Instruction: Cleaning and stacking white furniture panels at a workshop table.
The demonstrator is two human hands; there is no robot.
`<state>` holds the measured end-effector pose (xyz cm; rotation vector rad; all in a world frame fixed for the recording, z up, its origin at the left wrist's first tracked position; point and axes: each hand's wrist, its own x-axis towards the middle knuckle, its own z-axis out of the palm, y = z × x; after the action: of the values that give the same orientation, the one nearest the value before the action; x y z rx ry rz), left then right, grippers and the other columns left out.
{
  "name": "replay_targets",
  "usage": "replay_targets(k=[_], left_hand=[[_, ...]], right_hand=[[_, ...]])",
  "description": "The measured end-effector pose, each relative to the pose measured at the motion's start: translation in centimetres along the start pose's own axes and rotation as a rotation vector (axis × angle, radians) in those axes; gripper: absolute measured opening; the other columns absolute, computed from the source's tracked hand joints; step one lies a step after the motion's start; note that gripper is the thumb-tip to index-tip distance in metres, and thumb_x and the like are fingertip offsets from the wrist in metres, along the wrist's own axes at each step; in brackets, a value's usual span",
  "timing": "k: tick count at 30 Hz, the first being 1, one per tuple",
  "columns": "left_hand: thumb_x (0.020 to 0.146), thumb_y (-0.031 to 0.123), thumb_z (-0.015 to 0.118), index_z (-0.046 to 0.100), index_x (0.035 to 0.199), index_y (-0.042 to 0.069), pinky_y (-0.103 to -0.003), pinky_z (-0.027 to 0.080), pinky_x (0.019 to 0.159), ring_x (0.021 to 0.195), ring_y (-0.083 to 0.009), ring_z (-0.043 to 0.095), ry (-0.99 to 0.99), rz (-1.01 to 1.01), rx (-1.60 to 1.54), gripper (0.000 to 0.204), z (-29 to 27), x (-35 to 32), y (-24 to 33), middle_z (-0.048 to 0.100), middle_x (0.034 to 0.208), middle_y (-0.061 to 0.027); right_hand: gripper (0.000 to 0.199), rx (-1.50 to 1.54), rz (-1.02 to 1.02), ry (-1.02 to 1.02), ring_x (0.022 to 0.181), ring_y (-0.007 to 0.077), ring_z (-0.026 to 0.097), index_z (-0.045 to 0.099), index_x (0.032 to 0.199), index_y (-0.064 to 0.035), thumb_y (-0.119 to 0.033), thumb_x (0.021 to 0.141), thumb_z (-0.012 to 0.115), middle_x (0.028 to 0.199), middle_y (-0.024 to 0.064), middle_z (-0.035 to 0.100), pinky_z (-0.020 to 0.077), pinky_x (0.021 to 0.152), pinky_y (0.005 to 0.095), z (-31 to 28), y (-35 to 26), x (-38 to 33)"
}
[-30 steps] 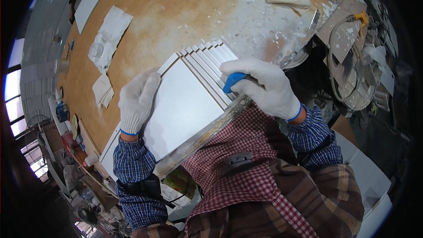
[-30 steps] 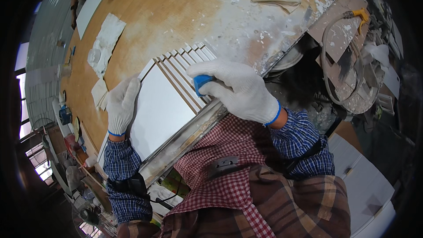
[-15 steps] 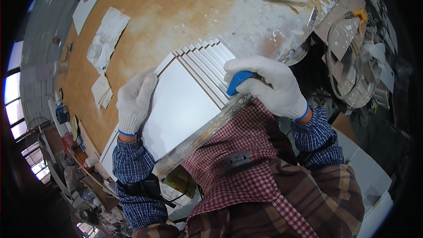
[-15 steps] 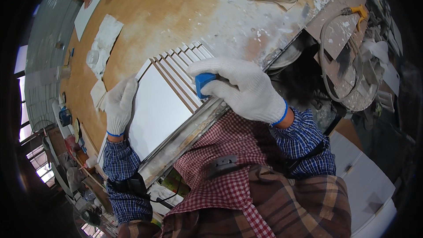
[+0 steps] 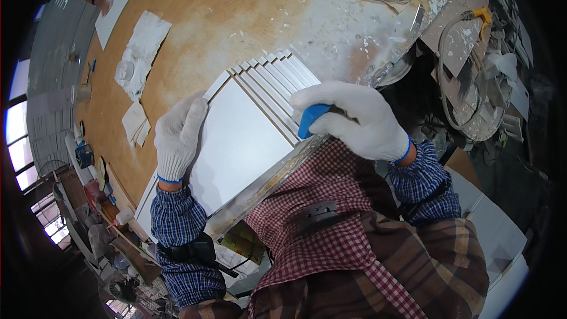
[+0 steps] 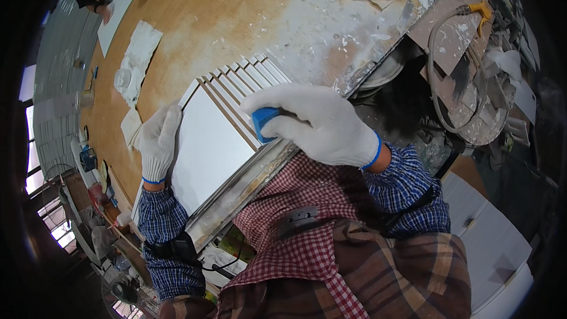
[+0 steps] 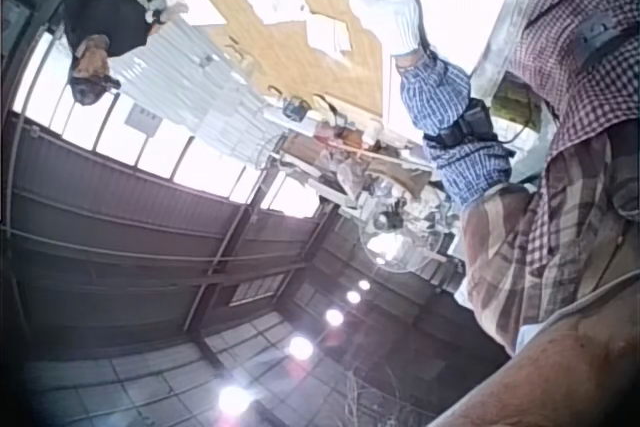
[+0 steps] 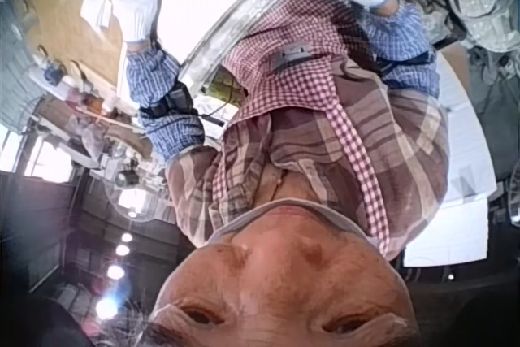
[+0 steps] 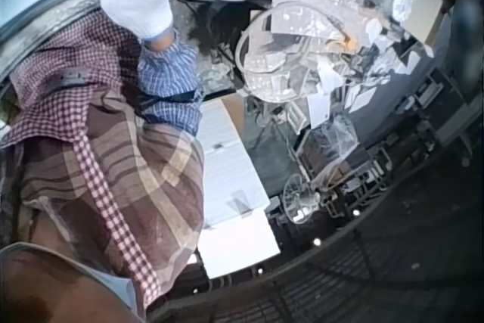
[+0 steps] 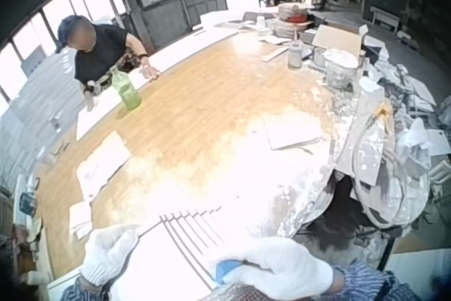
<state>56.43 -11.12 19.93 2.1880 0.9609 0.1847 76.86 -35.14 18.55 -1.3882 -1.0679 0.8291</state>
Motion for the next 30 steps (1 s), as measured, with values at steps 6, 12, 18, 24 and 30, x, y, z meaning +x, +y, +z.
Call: replay_targets(k=[6,12,18,24,30], left_hand=[[0.097,0.026,0.057,0.069,0.111,-0.003,-0.030,0.050,0.083,0.087,-0.0191,0.067,0.002,0.026,0.088,0.034,-0.3,0.1,1.2,0.073,0.094,-0.0160],[0.098,0.021,0.055,0.068,0.112,-0.004,-0.030,0.048,0.084,0.089,-0.0176,0.064,-0.019,-0.005,0.013,0.032,0.2,0.0,1.1,0.071,0.095,-0.0138],[0.099,0.018,0.054,0.067,0.112,-0.006,-0.029,0.047,0.085,0.089,-0.0159,0.061,-0.046,-0.069,0.076,0.031,-0.3,-0.1,2.3,0.069,0.095,-0.0106],[0.099,0.017,0.052,0.067,0.112,-0.006,-0.028,0.047,0.084,0.088,-0.0153,0.061,-0.046,-0.036,0.047,0.030,-0.1,0.0,1.9,0.069,0.093,-0.0102],[0.098,0.019,0.052,0.068,0.110,-0.006,-0.028,0.047,0.081,0.085,-0.0155,0.061,-0.045,-0.069,0.057,0.031,-0.5,-0.1,2.0,0.069,0.092,-0.0104]], right_hand=[[0.035,0.222,0.280,0.481,0.068,0.0045,0.055,0.059,0.126,-0.0007,-0.001,0.090,0.058,0.089,0.0037,0.065,0.0462,0.060,0.0188,-3.4,0.2,-1.2],[0.034,0.279,0.211,0.629,0.068,0.0055,0.056,0.060,0.125,-0.0018,-0.004,0.091,0.057,0.085,0.0017,0.062,0.0453,0.061,0.0176,-5.6,2.5,0.3],[0.036,0.291,0.168,0.476,0.072,0.0041,0.055,0.057,0.130,-0.0045,-0.003,0.094,0.055,0.092,0.0017,0.061,0.0461,0.062,0.0169,-5.0,5.0,3.6],[0.030,0.263,0.188,0.404,0.075,0.0103,0.061,0.063,0.119,-0.0036,-0.007,0.090,0.060,0.087,0.0045,0.064,0.0513,0.070,0.0243,-4.1,7.2,6.8],[0.028,-0.115,-0.065,0.285,0.084,0.0225,0.065,0.063,0.117,-0.0073,-0.011,0.089,0.060,0.095,0.0107,0.067,0.0524,0.078,0.0310,-3.5,9.9,9.2]])
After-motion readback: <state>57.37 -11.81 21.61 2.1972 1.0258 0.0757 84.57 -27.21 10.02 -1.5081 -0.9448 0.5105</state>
